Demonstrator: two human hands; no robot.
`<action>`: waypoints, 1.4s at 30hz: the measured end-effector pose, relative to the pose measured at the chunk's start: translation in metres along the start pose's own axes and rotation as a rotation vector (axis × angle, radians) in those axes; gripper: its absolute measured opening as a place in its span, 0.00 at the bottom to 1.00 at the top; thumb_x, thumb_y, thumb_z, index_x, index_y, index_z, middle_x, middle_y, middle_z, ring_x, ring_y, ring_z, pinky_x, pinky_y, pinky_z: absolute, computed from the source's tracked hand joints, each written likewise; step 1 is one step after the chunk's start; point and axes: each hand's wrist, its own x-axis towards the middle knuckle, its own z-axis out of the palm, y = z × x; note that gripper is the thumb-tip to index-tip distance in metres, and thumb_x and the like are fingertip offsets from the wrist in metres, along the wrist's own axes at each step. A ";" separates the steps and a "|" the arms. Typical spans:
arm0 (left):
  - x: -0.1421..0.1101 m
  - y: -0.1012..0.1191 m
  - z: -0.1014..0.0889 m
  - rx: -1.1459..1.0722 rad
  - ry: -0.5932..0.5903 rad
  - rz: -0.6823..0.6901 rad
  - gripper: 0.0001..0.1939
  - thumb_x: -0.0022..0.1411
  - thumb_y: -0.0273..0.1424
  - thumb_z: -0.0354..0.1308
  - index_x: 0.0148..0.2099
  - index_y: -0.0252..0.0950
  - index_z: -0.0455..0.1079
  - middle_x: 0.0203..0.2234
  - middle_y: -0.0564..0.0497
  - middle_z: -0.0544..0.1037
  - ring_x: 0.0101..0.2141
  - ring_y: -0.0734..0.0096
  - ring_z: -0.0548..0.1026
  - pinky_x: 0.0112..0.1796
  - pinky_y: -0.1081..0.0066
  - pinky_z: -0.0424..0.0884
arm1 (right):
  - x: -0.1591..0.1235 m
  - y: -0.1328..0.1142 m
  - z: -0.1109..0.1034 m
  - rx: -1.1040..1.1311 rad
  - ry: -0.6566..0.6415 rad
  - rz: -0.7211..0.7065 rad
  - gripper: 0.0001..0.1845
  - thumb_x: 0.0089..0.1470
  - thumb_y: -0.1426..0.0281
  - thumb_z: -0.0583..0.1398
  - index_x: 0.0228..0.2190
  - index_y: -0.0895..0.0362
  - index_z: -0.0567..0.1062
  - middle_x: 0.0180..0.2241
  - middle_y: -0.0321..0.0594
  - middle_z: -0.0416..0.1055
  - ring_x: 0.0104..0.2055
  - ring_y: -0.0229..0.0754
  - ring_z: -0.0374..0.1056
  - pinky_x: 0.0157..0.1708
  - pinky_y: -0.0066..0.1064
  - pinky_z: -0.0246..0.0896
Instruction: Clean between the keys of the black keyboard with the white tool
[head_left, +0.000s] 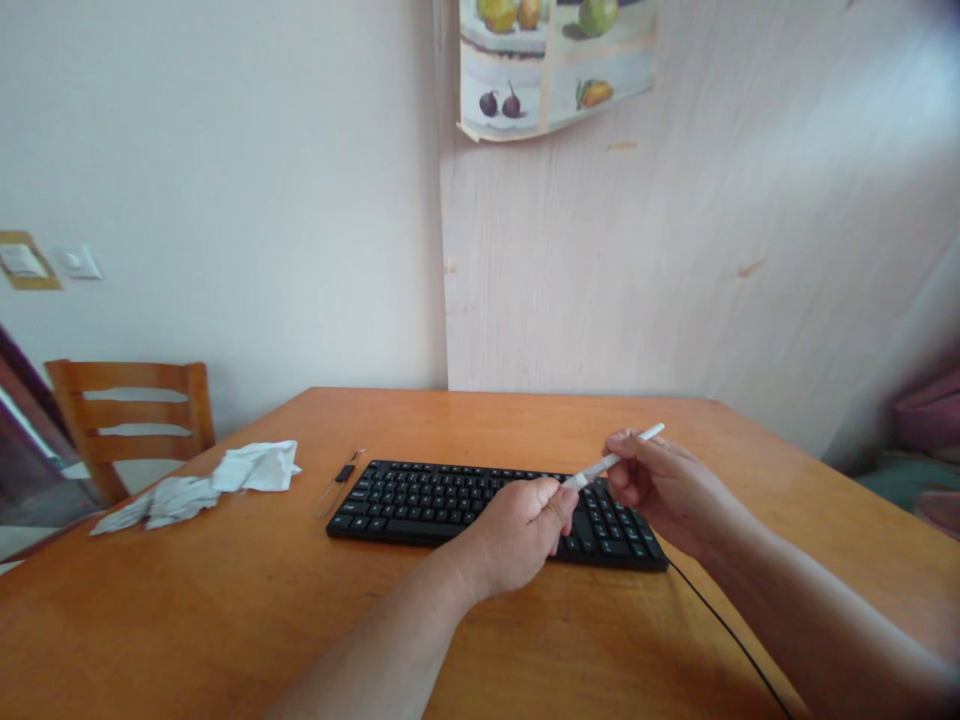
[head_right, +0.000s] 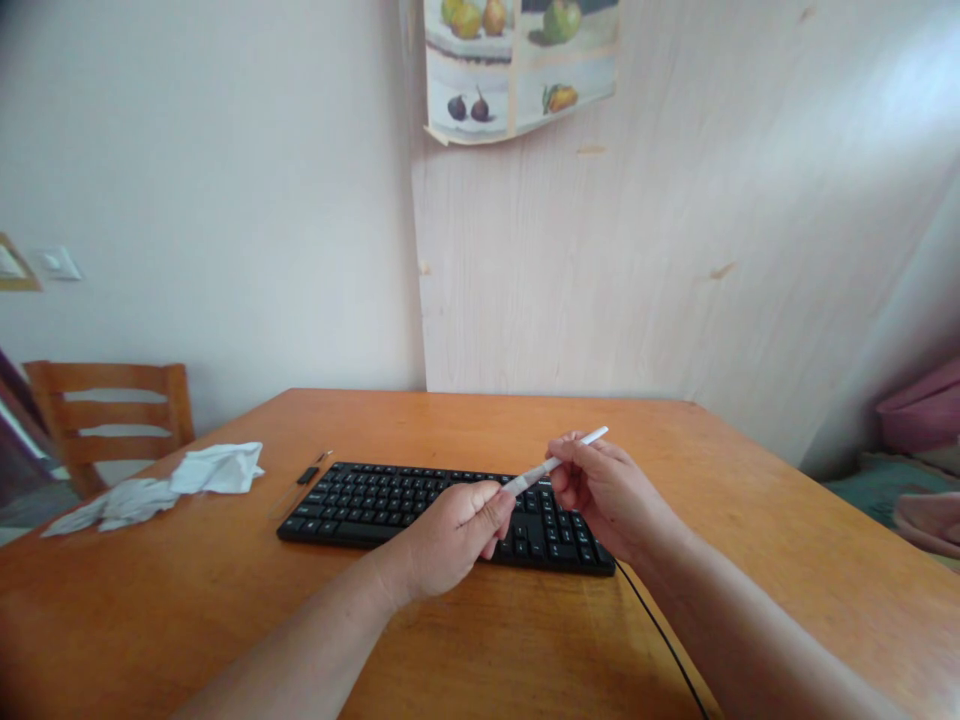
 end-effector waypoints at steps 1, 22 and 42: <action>0.000 0.000 -0.002 0.000 0.024 0.000 0.27 0.70 0.52 0.41 0.29 0.39 0.63 0.20 0.55 0.69 0.24 0.73 0.66 0.29 0.71 0.62 | 0.005 -0.001 -0.005 0.048 0.068 -0.033 0.13 0.50 0.66 0.68 0.22 0.58 0.72 0.17 0.33 0.64 0.18 0.30 0.56 0.16 0.22 0.51; 0.021 -0.040 -0.046 0.118 0.783 0.049 0.25 0.67 0.51 0.49 0.24 0.40 0.62 0.18 0.55 0.71 0.24 0.70 0.71 0.30 0.71 0.63 | 0.054 0.026 -0.043 -0.527 0.416 -0.244 0.17 0.59 0.57 0.56 0.41 0.57 0.74 0.30 0.42 0.77 0.30 0.41 0.74 0.30 0.30 0.66; 0.002 -0.086 -0.112 0.096 1.289 -0.324 0.14 0.61 0.41 0.51 0.41 0.38 0.70 0.34 0.45 0.79 0.37 0.59 0.77 0.38 0.64 0.70 | 0.005 0.060 -0.029 -0.823 0.537 -0.128 0.33 0.55 0.63 0.58 0.60 0.61 0.69 0.53 0.53 0.75 0.54 0.51 0.72 0.54 0.38 0.65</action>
